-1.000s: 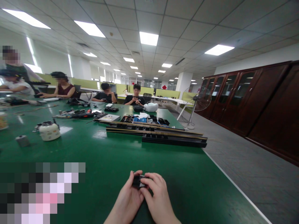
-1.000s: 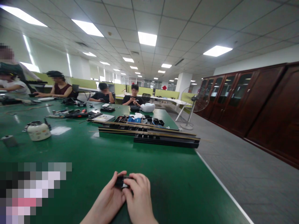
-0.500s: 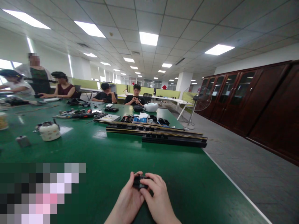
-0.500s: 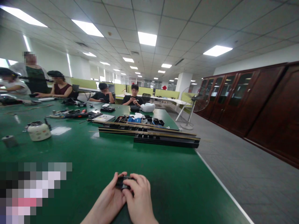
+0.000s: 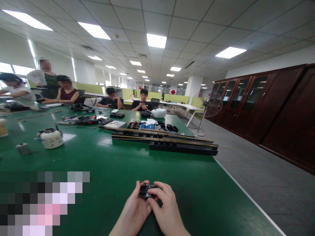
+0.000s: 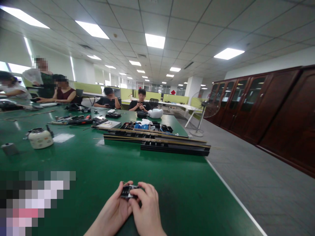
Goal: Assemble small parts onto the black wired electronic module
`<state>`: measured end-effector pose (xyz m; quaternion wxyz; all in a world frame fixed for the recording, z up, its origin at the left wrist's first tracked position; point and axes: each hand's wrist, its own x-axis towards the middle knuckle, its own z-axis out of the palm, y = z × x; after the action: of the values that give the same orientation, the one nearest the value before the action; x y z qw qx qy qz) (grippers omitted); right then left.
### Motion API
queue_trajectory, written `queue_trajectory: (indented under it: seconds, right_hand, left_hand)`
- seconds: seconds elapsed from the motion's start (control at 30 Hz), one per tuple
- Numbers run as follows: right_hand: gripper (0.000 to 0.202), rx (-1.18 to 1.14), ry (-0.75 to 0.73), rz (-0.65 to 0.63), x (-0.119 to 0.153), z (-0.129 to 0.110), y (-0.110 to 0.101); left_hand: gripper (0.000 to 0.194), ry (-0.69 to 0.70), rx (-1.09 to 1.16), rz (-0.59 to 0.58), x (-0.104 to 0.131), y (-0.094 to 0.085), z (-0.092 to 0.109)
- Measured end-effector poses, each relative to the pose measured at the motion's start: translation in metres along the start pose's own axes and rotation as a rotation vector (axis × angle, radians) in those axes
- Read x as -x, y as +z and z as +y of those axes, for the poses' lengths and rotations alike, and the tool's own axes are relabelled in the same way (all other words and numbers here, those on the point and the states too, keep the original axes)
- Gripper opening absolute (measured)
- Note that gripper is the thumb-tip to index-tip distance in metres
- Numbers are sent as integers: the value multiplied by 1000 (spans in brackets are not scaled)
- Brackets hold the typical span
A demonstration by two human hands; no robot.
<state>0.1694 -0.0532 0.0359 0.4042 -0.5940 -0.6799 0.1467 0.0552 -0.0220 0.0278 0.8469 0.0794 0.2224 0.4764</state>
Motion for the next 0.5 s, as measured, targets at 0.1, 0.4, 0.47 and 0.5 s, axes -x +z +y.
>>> queue_trajectory:
  seconds: [0.1,0.4,0.47,0.5]
  right_hand:
    - [27,-31,2,4,0,-2,-1]
    - [35,-108,-27,51,1,0,0]
    - [35,-110,-47,67,1,1,0]
    - [35,-108,-54,69,1,1,0]
  left_hand:
    - [17,8,4,20,-1,0,0]
    - [18,21,-6,12,-3,-3,1]
    - [19,10,-3,-2,-3,-3,1]
    - [20,4,-3,-8,-3,-3,2]
